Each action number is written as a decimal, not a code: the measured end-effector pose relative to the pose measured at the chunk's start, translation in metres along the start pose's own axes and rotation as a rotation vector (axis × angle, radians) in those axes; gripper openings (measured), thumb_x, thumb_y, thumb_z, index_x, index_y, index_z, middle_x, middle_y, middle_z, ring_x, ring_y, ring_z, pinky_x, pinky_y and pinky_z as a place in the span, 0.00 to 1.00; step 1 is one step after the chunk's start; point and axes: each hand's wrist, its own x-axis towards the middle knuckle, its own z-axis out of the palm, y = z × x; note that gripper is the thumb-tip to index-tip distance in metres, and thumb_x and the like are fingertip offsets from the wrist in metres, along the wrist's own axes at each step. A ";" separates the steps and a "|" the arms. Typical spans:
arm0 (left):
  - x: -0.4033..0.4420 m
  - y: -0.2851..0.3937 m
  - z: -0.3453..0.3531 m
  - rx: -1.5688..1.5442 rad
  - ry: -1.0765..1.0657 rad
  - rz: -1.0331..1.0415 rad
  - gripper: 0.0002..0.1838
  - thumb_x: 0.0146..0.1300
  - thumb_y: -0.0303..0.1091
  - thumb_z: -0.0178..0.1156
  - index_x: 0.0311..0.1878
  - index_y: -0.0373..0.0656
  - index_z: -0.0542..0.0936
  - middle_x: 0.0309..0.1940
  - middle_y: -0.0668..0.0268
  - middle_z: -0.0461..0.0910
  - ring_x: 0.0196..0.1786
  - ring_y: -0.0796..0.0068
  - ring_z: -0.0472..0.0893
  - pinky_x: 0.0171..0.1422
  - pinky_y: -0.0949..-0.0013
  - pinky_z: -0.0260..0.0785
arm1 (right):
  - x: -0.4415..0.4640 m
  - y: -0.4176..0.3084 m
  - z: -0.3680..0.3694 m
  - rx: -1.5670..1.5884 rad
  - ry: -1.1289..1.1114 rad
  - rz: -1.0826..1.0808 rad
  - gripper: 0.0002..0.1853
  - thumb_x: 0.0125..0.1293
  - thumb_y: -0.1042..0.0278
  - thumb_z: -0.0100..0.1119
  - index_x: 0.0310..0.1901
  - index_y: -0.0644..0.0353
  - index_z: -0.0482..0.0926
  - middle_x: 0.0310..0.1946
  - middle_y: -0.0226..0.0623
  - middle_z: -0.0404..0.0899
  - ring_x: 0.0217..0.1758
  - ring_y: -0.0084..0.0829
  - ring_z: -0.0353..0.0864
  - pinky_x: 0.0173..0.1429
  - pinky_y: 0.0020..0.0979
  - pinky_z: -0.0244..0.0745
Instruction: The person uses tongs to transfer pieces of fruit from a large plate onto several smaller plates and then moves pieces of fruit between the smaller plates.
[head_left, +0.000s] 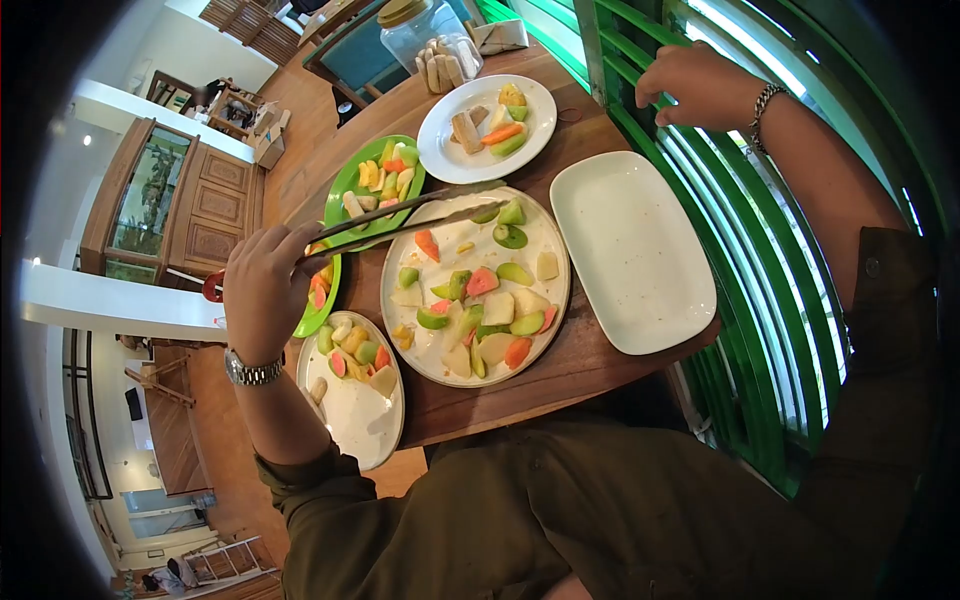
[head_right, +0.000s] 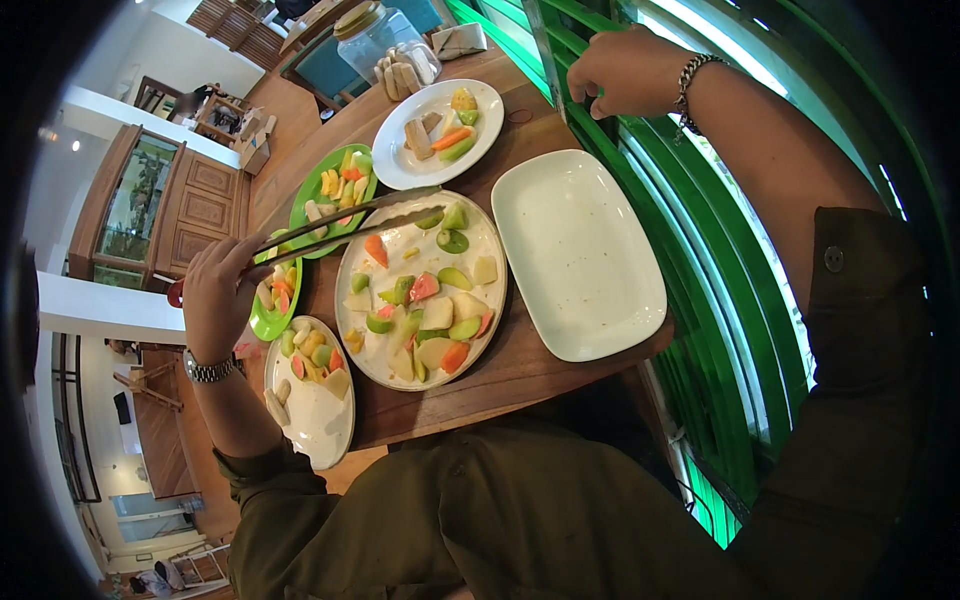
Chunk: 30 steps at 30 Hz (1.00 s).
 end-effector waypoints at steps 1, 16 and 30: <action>-0.001 0.001 0.001 -0.016 -0.018 -0.001 0.14 0.53 0.35 0.67 0.44 0.46 0.82 0.30 0.64 0.77 0.35 0.61 0.77 0.42 0.60 0.67 | 0.000 0.000 -0.002 -0.025 -0.032 -0.015 0.11 0.56 0.67 0.68 0.43 0.53 0.83 0.40 0.29 0.82 0.52 0.32 0.77 0.58 0.37 0.71; -0.002 0.010 0.027 -0.077 -0.104 0.019 0.13 0.55 0.32 0.65 0.45 0.44 0.82 0.30 0.63 0.78 0.37 0.59 0.78 0.44 0.59 0.68 | 0.002 0.001 -0.001 -0.054 -0.061 -0.012 0.12 0.59 0.65 0.67 0.45 0.52 0.83 0.43 0.31 0.81 0.52 0.33 0.78 0.59 0.37 0.72; 0.006 -0.015 0.008 0.020 0.036 -0.082 0.14 0.55 0.31 0.65 0.46 0.45 0.81 0.31 0.62 0.79 0.37 0.58 0.78 0.44 0.59 0.68 | 0.001 0.000 -0.003 -0.056 -0.078 -0.030 0.12 0.59 0.63 0.66 0.45 0.53 0.83 0.42 0.29 0.82 0.53 0.31 0.77 0.61 0.38 0.69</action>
